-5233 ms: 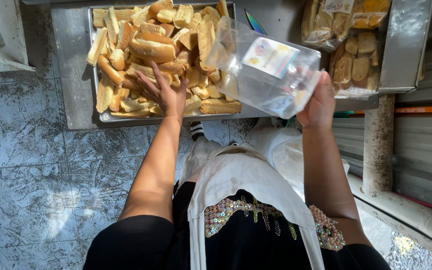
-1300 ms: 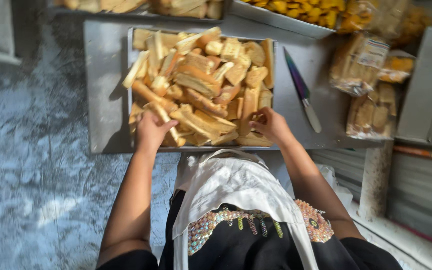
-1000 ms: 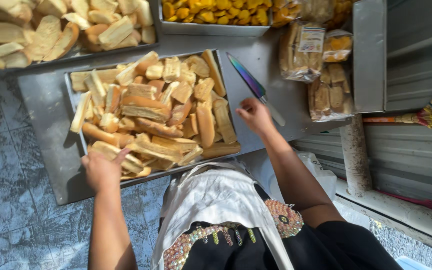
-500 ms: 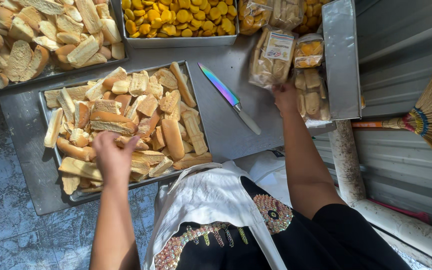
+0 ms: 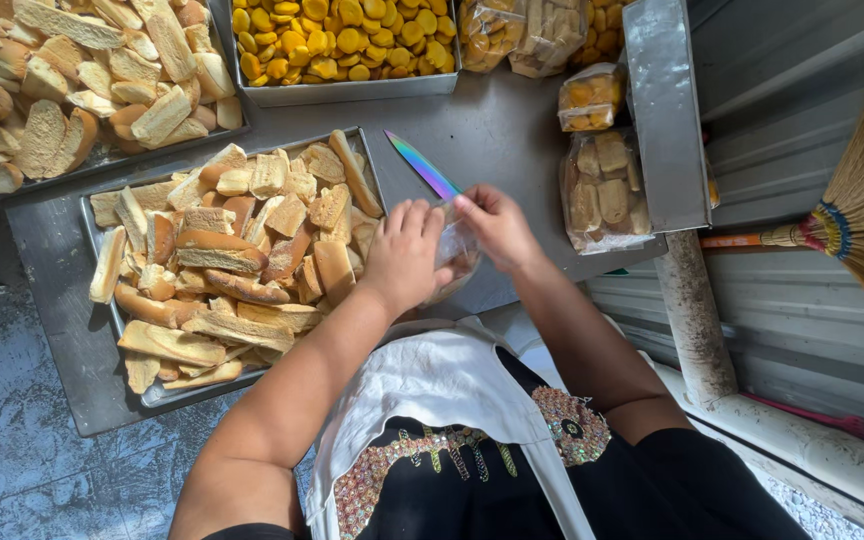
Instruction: The person packs sliced bread pieces from a metal tray into clear plastic bags. They use a knife to assist in opening the bags and arranging the bread inside, then place the filled bags into a white sack.
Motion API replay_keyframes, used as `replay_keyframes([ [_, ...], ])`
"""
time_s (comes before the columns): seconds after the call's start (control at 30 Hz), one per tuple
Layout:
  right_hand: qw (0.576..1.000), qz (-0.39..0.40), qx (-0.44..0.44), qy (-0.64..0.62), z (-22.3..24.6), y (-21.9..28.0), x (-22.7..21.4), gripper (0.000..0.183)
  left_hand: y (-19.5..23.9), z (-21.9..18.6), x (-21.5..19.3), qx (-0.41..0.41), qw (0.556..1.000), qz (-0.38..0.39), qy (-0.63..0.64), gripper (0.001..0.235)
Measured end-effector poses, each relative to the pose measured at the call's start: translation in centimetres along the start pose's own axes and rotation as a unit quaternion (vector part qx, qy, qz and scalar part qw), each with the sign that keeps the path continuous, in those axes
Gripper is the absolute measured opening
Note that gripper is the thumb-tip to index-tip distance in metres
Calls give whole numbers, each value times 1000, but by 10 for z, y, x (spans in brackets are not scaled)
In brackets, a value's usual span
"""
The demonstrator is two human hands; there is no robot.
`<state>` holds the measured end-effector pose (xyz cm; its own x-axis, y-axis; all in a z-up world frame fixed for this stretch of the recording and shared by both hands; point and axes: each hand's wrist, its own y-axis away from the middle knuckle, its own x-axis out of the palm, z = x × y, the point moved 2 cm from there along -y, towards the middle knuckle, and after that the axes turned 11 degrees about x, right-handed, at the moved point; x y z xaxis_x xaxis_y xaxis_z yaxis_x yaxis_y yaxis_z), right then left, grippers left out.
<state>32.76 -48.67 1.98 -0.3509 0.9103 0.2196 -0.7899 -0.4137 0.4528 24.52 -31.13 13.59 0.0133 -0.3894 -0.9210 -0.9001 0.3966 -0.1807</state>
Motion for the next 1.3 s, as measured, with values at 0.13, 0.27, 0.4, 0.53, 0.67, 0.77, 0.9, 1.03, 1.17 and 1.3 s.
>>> replay_keyframes([
  [0.13, 999, -17, 22, -45, -28, -7, -9, 22, 17, 3, 14, 24, 999, -3, -43, 61],
  [0.27, 950, -184, -77, 240, -44, -27, -48, 23, 21, 10, 28, 15, 992, -24, -125, 48],
  [0.4, 814, -196, -72, 541, -89, -31, -52, 64, 16, 22, 37, -41, 964, 29, -262, 38],
  [0.53, 835, -155, -6, 527, -115, -24, -65, 42, 17, 50, 44, -104, 947, 86, -290, 33],
  [0.67, 923, -144, 39, 354, -99, 25, -81, 30, 12, 77, 41, -92, 983, 19, -159, 18],
  [0.77, 926, -178, 3, 334, -63, 86, -88, 27, -6, 92, 35, -122, 992, -24, -26, 17],
  [0.9, 921, -165, -12, 354, -23, 151, -80, 31, -30, 88, 25, -161, 986, -10, 51, 18],
  [1.03, 873, -189, -104, 437, -5, 162, -62, 30, -53, 80, 10, -130, 989, -48, 42, 18],
  [1.17, 857, -219, -111, 453, -2, 167, -49, 30, -63, 67, 1, -89, 993, -77, 22, 14],
  [1.3, 844, -238, -122, 465, 6, 173, -42, 30, -71, 58, -5, -14, 995, -103, -14, 10],
])
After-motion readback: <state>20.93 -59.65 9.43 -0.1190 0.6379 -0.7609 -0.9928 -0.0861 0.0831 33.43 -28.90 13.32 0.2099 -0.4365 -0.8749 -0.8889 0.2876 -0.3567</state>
